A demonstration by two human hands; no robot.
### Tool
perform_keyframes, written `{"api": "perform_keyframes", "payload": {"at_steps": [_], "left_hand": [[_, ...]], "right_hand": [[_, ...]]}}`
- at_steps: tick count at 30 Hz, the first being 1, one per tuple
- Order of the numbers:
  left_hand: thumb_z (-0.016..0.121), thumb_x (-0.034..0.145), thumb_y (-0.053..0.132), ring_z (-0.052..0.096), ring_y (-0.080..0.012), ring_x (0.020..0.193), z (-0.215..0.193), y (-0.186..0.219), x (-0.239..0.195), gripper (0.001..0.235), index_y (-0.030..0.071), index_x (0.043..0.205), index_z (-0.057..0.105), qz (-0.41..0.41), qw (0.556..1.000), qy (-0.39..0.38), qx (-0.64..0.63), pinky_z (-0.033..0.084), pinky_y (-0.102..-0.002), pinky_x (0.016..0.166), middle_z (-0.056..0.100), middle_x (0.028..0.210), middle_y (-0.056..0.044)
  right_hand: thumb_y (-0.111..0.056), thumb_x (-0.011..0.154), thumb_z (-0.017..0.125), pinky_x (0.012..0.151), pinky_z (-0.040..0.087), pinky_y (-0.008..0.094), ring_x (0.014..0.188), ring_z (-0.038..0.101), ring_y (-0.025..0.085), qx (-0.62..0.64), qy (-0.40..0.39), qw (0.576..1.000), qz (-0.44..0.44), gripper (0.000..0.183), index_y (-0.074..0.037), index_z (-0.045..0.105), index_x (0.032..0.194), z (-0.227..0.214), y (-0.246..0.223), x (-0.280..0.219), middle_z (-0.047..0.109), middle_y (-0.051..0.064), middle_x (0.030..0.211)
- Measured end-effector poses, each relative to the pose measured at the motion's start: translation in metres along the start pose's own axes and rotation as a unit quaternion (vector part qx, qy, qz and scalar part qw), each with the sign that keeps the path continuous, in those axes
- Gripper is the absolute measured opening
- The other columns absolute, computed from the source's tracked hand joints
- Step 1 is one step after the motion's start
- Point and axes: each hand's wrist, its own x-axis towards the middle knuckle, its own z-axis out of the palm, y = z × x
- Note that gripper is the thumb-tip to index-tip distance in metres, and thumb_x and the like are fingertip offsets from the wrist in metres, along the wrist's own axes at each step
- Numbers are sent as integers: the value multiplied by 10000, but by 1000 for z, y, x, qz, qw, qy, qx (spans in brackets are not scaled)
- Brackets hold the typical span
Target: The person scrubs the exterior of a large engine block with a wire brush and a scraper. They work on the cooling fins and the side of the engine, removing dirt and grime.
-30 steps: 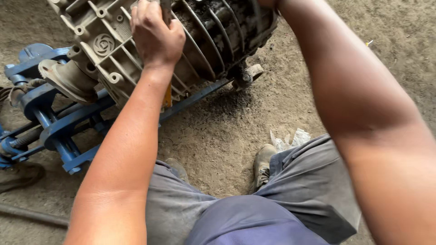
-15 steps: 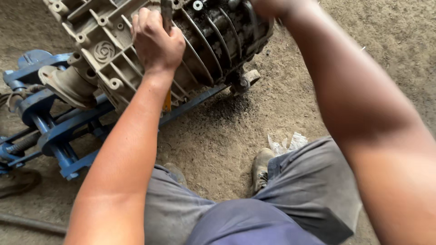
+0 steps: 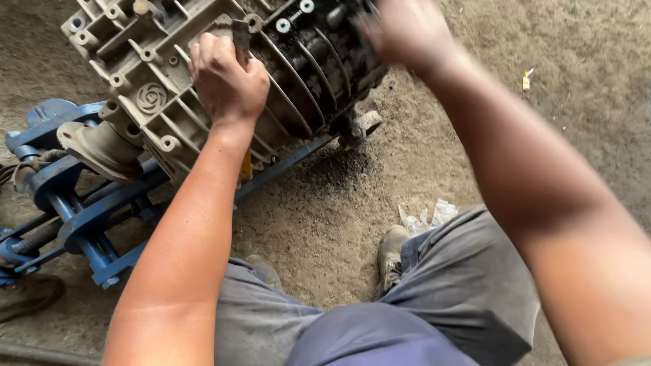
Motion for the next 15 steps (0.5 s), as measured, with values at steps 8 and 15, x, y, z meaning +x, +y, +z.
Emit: {"api": "perform_keyframes", "payload": {"at_steps": [8,15], "left_hand": [[554,750,-46,572,-289,886,2,-10,-2,108,61,738,546,7,1000,-5,-17,519,-424,846,566,859,-132],[571,747,-10,582,-277,858,7,-1,-1,67,55,732,564,-3,999,18,32,525,-421,829,582,852,-135]], "right_hand": [[-269,1088,546,570,536,390,624,632,237,-2,43,997,-62,426,4,521,1413,2,5,-62,659,144,791],[-269,1113,533,512,510,385,608,629,249,-31,6,998,-46,376,1,540,1376,-14,-7,-46,670,167,804]]}}
